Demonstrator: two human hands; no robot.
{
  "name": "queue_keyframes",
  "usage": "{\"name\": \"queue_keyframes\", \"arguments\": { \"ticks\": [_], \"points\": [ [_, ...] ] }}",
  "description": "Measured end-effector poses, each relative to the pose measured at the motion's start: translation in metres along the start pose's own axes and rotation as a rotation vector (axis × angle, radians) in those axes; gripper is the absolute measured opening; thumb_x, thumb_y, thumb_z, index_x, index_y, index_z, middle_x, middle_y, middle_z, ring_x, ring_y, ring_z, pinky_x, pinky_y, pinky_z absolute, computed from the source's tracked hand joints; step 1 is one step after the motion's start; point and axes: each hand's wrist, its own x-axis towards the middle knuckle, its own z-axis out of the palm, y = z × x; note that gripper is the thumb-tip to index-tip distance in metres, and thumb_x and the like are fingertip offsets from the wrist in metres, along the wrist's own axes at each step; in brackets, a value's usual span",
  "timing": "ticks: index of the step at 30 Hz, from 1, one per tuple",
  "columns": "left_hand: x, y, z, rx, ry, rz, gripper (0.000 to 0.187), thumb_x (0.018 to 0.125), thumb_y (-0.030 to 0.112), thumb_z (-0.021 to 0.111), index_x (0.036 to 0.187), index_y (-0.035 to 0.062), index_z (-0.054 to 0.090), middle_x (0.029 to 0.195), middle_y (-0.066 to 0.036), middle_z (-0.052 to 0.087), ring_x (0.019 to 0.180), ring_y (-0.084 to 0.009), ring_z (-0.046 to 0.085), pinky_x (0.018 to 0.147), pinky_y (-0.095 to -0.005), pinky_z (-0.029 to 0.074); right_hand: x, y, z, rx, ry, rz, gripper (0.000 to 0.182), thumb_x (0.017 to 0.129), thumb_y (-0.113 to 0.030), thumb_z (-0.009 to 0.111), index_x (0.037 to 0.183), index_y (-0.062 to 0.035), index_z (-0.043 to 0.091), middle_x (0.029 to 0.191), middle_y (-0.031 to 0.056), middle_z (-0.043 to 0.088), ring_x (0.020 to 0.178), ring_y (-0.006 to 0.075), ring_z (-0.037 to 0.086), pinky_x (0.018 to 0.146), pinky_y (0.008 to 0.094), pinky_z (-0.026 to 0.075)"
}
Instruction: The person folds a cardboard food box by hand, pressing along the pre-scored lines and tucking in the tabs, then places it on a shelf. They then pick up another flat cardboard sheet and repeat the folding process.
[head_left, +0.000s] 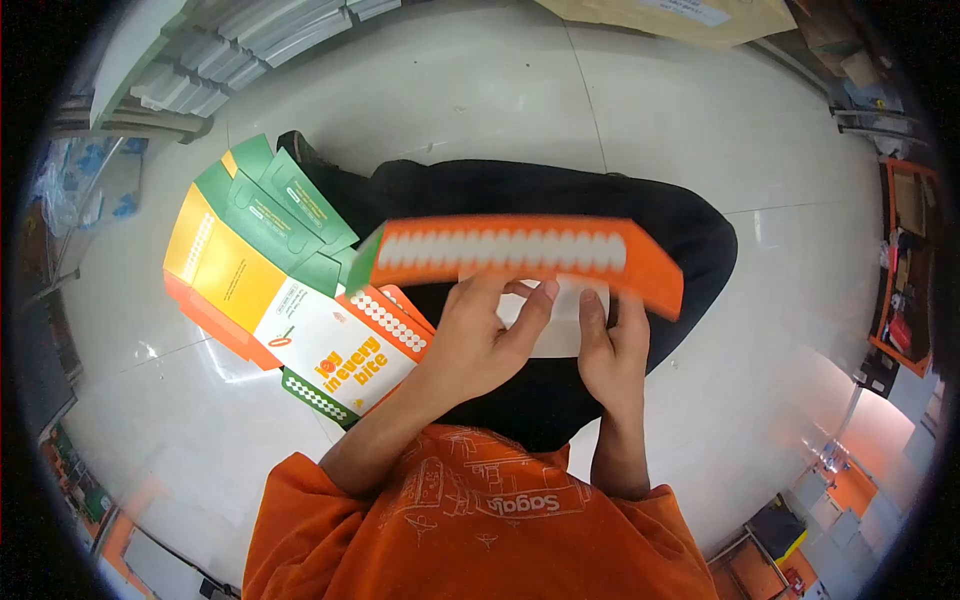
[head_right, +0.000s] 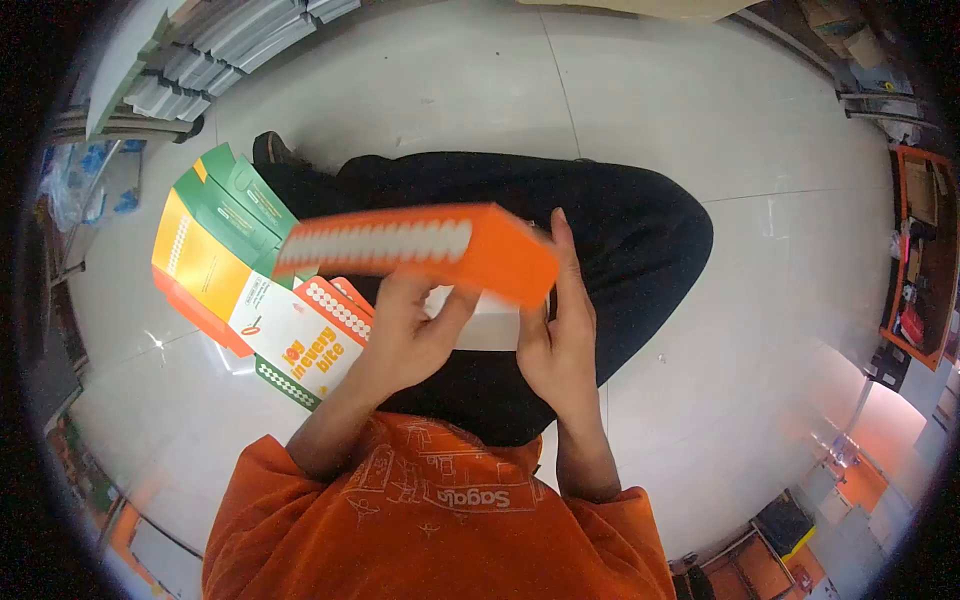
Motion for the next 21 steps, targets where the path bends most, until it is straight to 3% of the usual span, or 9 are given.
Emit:
{"name": "queue_keyframes", "arguments": {
  "ticks": [1, 3, 5, 6, 8, 12, 17, 19, 21],
  "points": [
    [0.009, 0.012, -0.006, -0.393, 0.018, -0.194, 0.034, 0.086, 0.003, 0.064, 0.119, 0.002, 0.053, 0.115, -0.013, 0.061, 0.106, -0.0226, 0.062, 0.09, -0.0351, 0.05, 0.001, -0.001, -0.001, -0.042, 0.004, 0.013, 0.053, 0.09, 0.006, 0.045, 0.142, 0.0004, 0.036, 0.146, 0.0261, 0.036, 0.133, 0.0381, 0.041, 0.11, 0.0435, 0.033],
    [0.012, 0.021, -0.011, -0.517, 0.04, -0.188, 0.043, 0.087, 0.006, 0.065, 0.126, -0.0006, 0.047, 0.117, -0.012, 0.061, 0.107, -0.02, 0.061, 0.091, -0.0331, 0.048, -0.001, -0.001, 0.0, -0.088, -0.001, -0.011, 0.054, 0.089, 0.009, 0.044, 0.141, 0.0006, 0.036, 0.147, 0.0262, 0.034, 0.134, 0.0387, 0.039, 0.11, 0.0438, 0.032],
    [0.014, 0.032, -0.019, -1.067, 0.113, -0.309, 0.051, 0.087, 0.011, 0.068, 0.13, -0.0001, 0.044, 0.117, -0.011, 0.061, 0.107, -0.0204, 0.061, 0.092, -0.0333, 0.047, -0.001, 0.001, 0.002, -0.178, -0.017, -0.051, 0.055, 0.086, 0.013, 0.041, 0.139, 0.001, 0.037, 0.148, 0.0264, 0.031, 0.137, 0.0399, 0.035, 0.111, 0.0443, 0.031],
    [0.013, 0.033, -0.025, -1.068, 0.114, -0.306, 0.051, 0.087, 0.011, 0.068, 0.13, -0.0001, 0.044, 0.117, -0.011, 0.061, 0.107, -0.0204, 0.061, 0.092, -0.0333, 0.047, 0.002, 0.001, 0.008, -0.236, 0.061, -0.155, 0.06, 0.082, 0.017, 0.04, 0.139, 0.0, 0.036, 0.145, 0.0267, 0.033, 0.135, 0.0414, 0.036, 0.109, 0.0459, 0.033],
    [0.01, 0.035, -0.039, -1.415, 0.142, -0.471, 0.05, 0.087, 0.016, 0.069, 0.128, -0.0008, 0.047, 0.116, -0.01, 0.061, 0.107, -0.0189, 0.06, 0.092, -0.0329, 0.046, 0.0, 0.004, 0.015, -0.196, 0.092, -0.148, 0.063, 0.08, 0.018, 0.04, 0.139, -0.0015, 0.036, 0.144, 0.0272, 0.034, 0.134, 0.0424, 0.037, 0.108, 0.0464, 0.035],
    [0.015, 0.055, -0.041, -1.08, 0.169, -0.438, 0.036, 0.091, 0.016, 0.066, 0.119, -0.0019, 0.054, 0.111, -0.008, 0.064, 0.104, -0.0139, 0.059, 0.091, -0.0298, 0.046, 0.001, 0.002, 0.021, -0.185, 0.133, -0.18, 0.07, 0.076, 0.02, 0.043, 0.14, -0.0072, 0.037, 0.142, 0.0285, 0.032, 0.129, 0.0465, 0.039, 0.105, 0.0473, 0.037],
    [0.017, 0.048, -0.043, -1.102, 0.259, -0.426, 0.022, 0.091, 0.005, 0.063, 0.111, -0.0008, 0.056, 0.108, -0.008, 0.065, 0.1, -0.012, 0.061, 0.09, -0.0275, 0.048, 0.007, -0.011, 0.013, -0.234, 0.08, -0.224, 0.06, 0.076, 0.013, 0.054, 0.132, -0.0071, 0.044, 0.146, 0.0278, 0.028, 0.13, 0.0461, 0.038, 0.103, 0.0491, 0.038],
    [0.018, 0.047, -0.043, -1.039, 0.228, -0.426, 0.025, 0.091, 0.006, 0.064, 0.114, -0.0008, 0.056, 0.105, -0.008, 0.067, 0.096, -0.012, 0.063, 0.089, -0.0274, 0.049, 0.015, -0.021, 0.006, -0.234, 0.044, -0.368, 0.055, 0.075, 0.006, 0.065, 0.125, -0.0062, 0.048, 0.143, 0.0274, 0.036, 0.13, 0.0438, 0.04, 0.105, 0.0499, 0.035],
    [0.021, 0.049, -0.038, -1.039, 0.209, -0.423, 0.026, 0.091, 0.006, 0.064, 0.115, -0.0008, 0.056, 0.104, -0.008, 0.068, 0.093, -0.0115, 0.064, 0.086, -0.0266, 0.05, 0.024, -0.024, 0.004, -0.152, 0.019, -0.461, 0.049, 0.075, 0.005, 0.067, 0.121, -0.0049, 0.051, 0.137, 0.0269, 0.043, 0.126, 0.043, 0.045, 0.103, 0.0494, 0.038]
  ]
}}
